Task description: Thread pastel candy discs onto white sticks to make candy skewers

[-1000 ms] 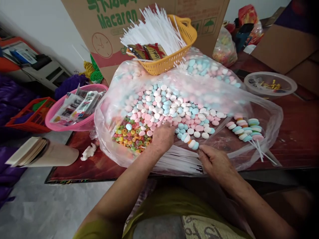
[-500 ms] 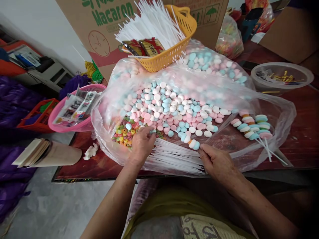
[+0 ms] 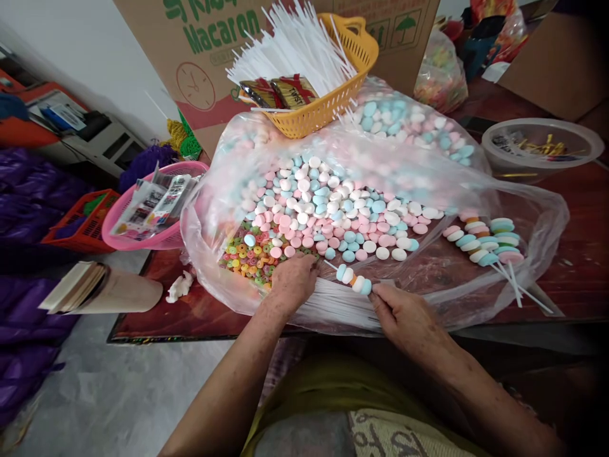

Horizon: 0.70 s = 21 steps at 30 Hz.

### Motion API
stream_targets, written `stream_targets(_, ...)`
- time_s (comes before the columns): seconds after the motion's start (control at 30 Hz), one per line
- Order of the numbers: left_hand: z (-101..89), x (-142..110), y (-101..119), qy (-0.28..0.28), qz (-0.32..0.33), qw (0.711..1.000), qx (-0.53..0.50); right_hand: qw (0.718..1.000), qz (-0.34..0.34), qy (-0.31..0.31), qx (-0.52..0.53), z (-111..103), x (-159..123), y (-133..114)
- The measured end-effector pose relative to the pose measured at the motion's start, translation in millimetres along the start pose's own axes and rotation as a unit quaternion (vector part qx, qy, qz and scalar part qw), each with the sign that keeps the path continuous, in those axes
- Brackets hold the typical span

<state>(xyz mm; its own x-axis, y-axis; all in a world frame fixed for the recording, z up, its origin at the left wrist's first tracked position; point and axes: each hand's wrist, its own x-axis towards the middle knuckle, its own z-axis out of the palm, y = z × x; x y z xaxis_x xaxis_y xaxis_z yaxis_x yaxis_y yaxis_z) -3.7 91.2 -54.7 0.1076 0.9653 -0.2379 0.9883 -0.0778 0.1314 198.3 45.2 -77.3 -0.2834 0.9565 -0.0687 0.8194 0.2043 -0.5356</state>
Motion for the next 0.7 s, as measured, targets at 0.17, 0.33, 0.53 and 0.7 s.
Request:
stream_targets(0.17, -4.7, 0, -3, -0.017, 0.002, 0.998, -0.053, 1.0, 0.002, 0.008, -0.002, 3, -3, 4)
stream_targets(0.33, 0.1, -2, -12, 0.007, -0.081, 0.871, -0.484, 1.0, -0.01, 0.003, 0.0, 1, -5, -4)
stream_targets(0.53, 14.0, -4, -18, -0.021, -0.108, 0.634, -0.765, 0.999, -0.028, -0.01, -0.032, 2, -2, -18)
stream_targets(0.7, 31.6, -14, 5, 0.12, -0.076, 0.658, -0.739, 0.993, -0.002, 0.018, -0.119, 8, -6, -28)
